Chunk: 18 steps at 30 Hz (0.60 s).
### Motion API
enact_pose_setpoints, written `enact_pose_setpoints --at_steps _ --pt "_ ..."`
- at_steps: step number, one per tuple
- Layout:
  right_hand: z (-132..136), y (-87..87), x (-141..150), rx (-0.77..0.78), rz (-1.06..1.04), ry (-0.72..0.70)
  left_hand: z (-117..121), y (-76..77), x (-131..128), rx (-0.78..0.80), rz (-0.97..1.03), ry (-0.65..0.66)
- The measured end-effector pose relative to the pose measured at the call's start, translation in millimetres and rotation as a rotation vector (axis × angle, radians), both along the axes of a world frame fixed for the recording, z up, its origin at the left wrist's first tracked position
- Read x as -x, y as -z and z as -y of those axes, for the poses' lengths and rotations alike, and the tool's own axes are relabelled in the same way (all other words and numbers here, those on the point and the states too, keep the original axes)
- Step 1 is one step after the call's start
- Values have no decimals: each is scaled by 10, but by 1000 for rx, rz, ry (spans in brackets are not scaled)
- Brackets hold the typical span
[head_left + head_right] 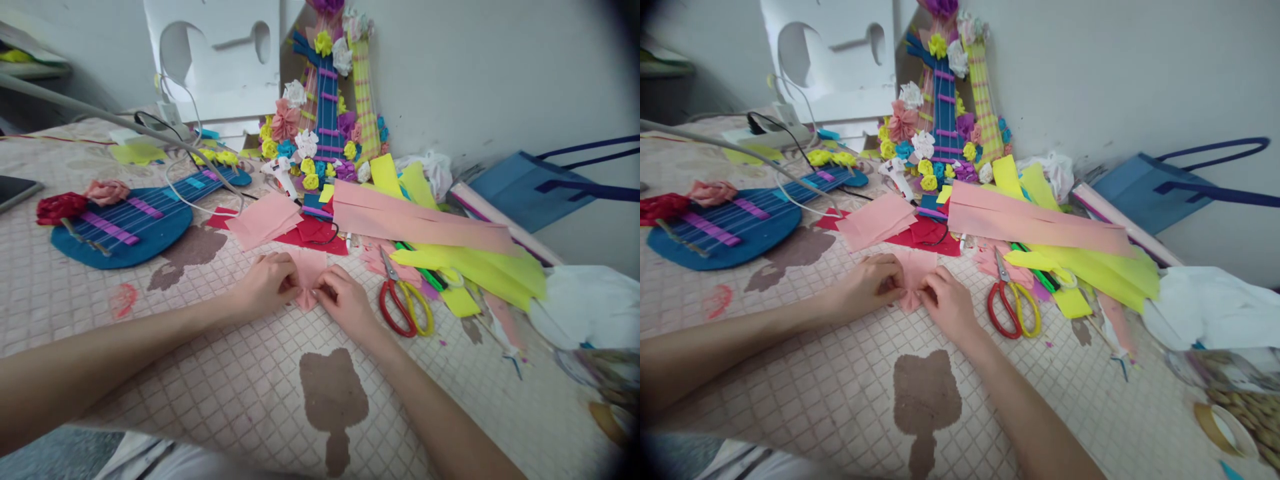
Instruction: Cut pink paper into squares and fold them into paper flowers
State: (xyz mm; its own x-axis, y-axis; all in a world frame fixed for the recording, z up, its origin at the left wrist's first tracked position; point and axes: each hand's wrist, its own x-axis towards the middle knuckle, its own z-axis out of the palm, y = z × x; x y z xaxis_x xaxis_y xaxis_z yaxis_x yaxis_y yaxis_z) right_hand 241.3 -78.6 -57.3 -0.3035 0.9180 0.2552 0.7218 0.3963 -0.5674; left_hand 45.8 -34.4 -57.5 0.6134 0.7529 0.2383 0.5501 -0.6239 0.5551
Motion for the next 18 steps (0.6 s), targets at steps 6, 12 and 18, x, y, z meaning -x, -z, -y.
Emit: enact_pose_setpoints --at_steps 6,12,18 --pt "9 32 25 -17 28 38 -3 5 -13 -12 -35 -19" --pt "25 45 50 -26 72 74 7 -11 -22 -16 -54 -35" --pt "25 85 63 -58 90 85 24 -5 -41 -41 -62 -59"
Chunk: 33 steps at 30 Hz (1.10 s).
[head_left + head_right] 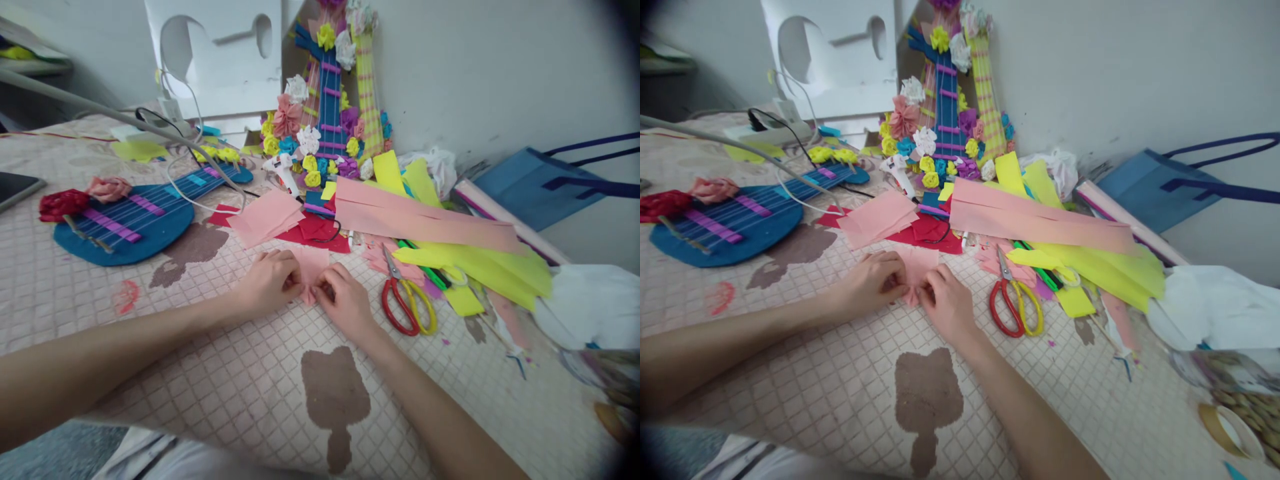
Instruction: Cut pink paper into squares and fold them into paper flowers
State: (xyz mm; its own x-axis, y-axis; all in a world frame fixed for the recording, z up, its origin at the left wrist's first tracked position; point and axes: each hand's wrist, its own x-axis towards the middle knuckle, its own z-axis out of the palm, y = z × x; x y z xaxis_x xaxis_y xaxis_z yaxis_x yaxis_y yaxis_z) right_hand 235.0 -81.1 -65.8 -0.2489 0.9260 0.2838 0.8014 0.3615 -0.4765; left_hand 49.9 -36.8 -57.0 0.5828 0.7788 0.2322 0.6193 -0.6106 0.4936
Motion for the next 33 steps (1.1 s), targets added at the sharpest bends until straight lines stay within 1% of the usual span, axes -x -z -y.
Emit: enact_pose_setpoints --at_steps 8,18,26,33 --pt "12 -10 17 3 36 34 19 27 -6 -28 -15 -13" --pt "33 -2 36 10 12 54 27 16 -32 -13 -13 -25" --pt "67 -45 46 5 100 19 62 -7 -34 1 -14 -21" --pt "77 -67 22 57 82 -6 54 19 -15 -43 -40 12"
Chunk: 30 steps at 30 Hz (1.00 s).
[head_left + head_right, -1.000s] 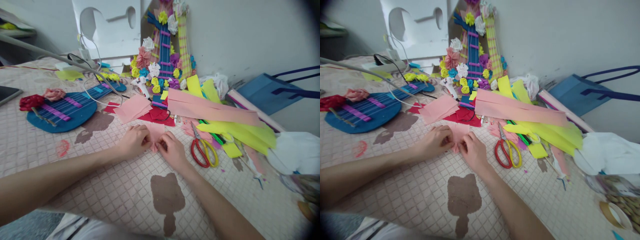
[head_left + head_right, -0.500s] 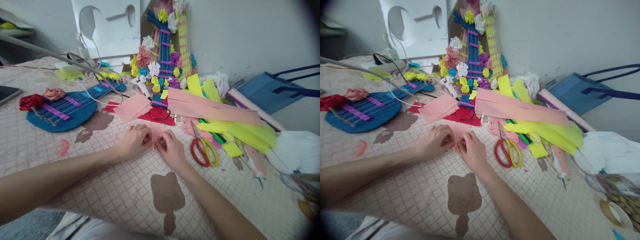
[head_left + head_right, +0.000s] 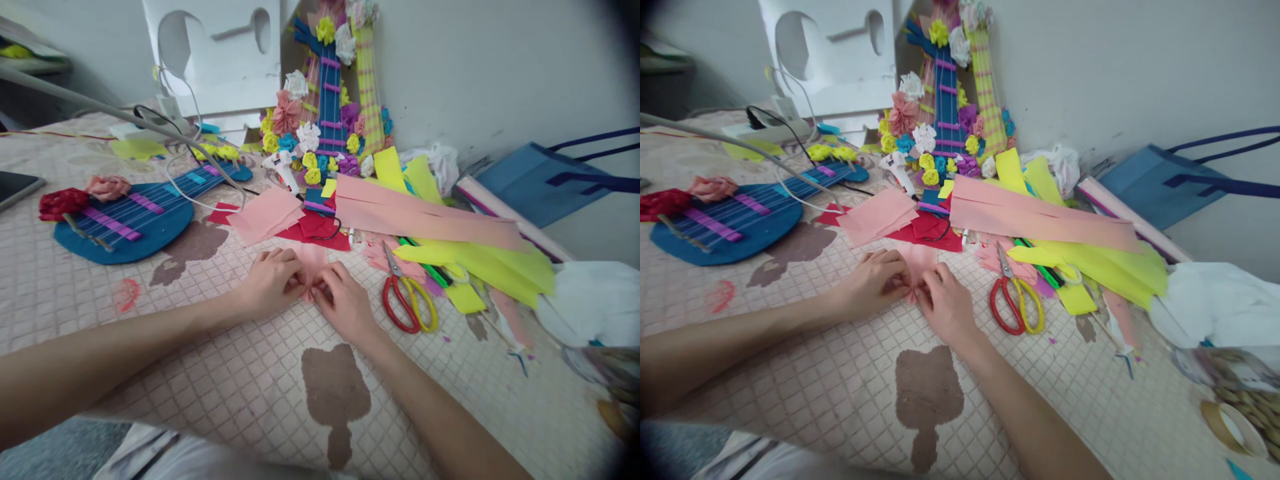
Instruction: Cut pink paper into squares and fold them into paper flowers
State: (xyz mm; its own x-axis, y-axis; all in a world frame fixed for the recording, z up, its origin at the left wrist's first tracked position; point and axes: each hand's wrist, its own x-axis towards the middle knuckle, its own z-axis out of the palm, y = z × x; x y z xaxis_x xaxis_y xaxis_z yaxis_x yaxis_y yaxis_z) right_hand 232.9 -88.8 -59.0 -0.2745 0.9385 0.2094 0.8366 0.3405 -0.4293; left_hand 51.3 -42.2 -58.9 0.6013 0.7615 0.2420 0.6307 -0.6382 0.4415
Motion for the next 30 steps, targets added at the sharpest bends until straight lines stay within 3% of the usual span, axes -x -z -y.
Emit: enact_pose_setpoints --at_steps 19,25,30 --pt "46 -169 -72 113 -48 -128 -7 -76 63 86 -78 80" --pt "57 -92 40 22 54 0 -28 -130 62 159 -93 78" --pt "53 -70 79 3 91 20 -46 -138 70 195 -43 82"
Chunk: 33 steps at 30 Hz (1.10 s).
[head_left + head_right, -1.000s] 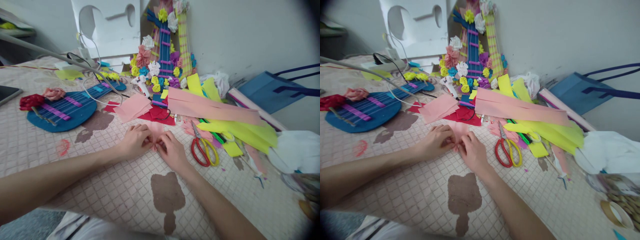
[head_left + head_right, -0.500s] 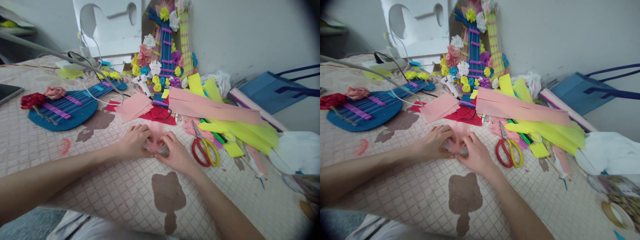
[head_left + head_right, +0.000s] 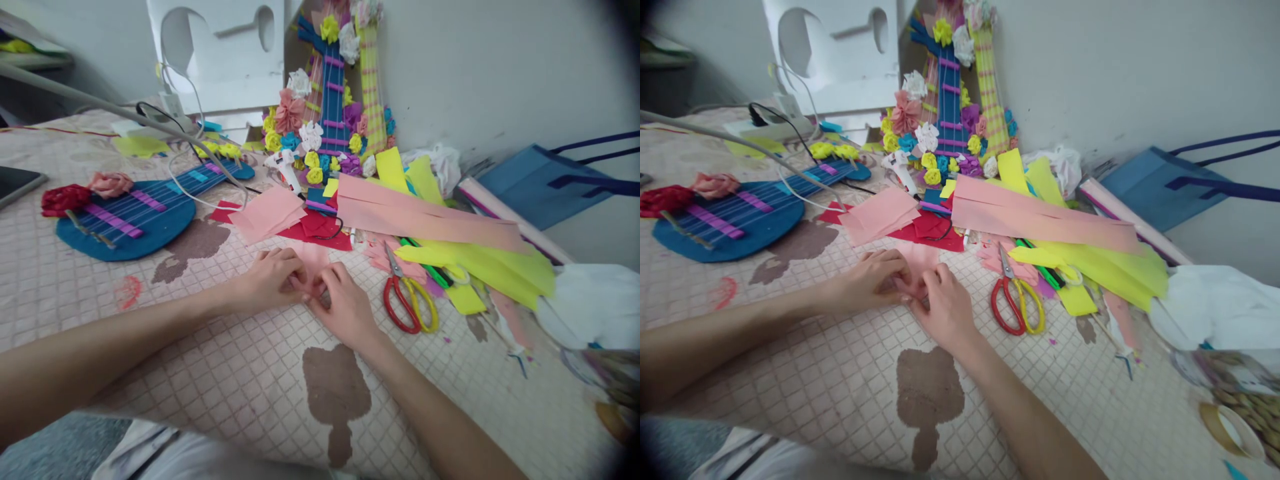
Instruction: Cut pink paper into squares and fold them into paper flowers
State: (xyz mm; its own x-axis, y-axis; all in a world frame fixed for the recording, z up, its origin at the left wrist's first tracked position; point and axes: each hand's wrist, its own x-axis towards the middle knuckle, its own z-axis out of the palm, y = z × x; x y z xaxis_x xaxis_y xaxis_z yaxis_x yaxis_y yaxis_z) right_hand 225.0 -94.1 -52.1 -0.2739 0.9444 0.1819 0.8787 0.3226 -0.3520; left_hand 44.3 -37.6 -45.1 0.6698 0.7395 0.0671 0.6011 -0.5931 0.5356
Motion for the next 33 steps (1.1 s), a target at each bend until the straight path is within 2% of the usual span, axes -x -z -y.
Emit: enact_pose_setpoints --at_steps 5,9,11,13,15,18,24,33 --pt "-3 8 -12 -3 -9 -4 -55 43 52 -103 25 -52" --pt "4 16 -19 -13 -15 -15 -137 3 152 -192 3 -137" --pt "6 13 -22 -16 -27 -21 -150 -36 165 -235 58 -155" --pt "6 8 -22 -17 -28 -21 -124 -64 131 -265 157 -112" --pt "5 4 -18 -14 -19 -16 -66 -66 65 -248 226 6" --pt "4 4 -14 -8 9 -6 24 -15 -28 -158 204 142" --pt "-5 9 -41 1 1 -22 38 104 -53 -105 119 48" --pt "-5 15 -69 21 -46 -46 48 90 -64 -92 113 -16"
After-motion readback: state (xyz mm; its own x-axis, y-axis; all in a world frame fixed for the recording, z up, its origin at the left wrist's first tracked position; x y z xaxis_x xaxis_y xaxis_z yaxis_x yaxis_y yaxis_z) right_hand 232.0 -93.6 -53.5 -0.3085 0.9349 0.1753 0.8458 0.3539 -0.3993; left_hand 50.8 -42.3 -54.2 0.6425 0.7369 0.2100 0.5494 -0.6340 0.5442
